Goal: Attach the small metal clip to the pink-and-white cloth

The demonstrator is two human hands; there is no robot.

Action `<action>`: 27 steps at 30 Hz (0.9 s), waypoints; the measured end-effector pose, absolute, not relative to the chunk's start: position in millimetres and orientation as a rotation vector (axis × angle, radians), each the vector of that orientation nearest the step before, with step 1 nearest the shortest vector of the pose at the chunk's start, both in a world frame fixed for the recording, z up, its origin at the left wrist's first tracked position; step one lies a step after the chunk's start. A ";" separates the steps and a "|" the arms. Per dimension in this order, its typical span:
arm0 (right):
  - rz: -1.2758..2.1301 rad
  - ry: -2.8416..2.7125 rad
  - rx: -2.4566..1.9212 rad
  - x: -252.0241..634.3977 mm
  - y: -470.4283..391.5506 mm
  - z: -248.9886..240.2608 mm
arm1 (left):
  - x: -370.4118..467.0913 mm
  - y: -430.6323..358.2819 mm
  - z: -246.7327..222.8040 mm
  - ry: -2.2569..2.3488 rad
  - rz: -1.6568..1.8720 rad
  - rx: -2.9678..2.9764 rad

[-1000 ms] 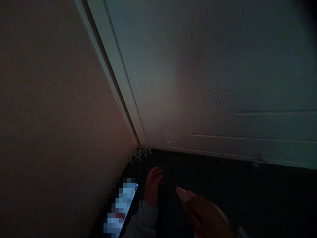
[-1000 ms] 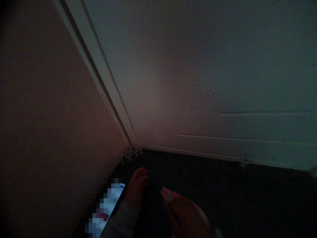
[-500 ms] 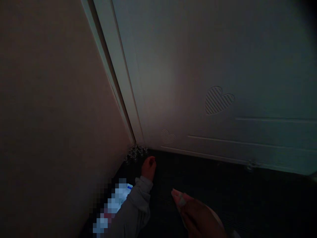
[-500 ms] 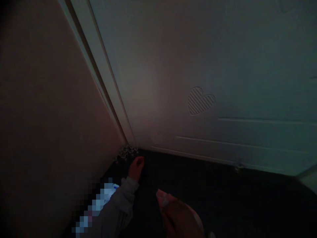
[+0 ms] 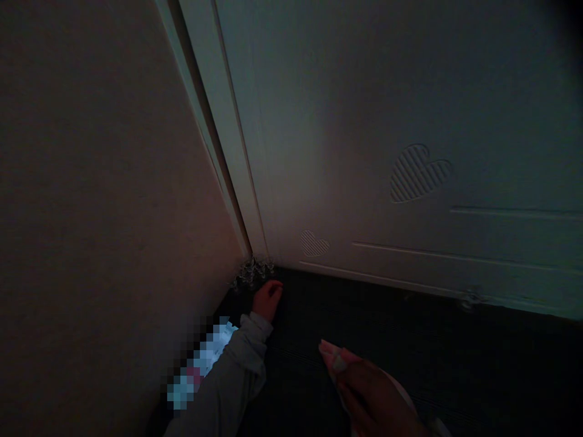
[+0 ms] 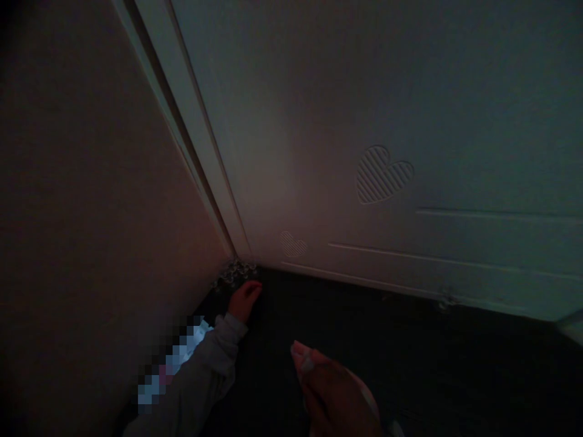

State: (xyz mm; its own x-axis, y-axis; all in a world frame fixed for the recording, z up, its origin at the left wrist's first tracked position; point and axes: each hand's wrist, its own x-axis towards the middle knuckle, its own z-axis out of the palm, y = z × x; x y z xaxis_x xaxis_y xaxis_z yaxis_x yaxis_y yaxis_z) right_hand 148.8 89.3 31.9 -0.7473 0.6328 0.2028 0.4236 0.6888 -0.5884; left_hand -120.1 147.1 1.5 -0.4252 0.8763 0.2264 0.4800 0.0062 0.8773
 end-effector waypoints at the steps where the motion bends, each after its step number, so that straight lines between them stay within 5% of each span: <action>1: 0.746 -2.510 -0.833 148.4 89.2 32.8 | -122.0 147.3 2.5 1.905 1.380 1.405; 27: 0.766 -2.562 -0.878 147.9 88.2 38.5 | -129.2 137.1 -1.0 2.823 0.792 1.454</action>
State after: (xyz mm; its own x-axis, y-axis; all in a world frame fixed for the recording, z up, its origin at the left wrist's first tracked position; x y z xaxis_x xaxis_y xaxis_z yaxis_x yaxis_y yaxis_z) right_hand 147.9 88.2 38.5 -0.7576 0.6404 0.1265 0.4657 0.6661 -0.5826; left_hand -129.2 137.1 -1.0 -0.5984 0.7315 0.3268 0.7947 0.4902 0.3579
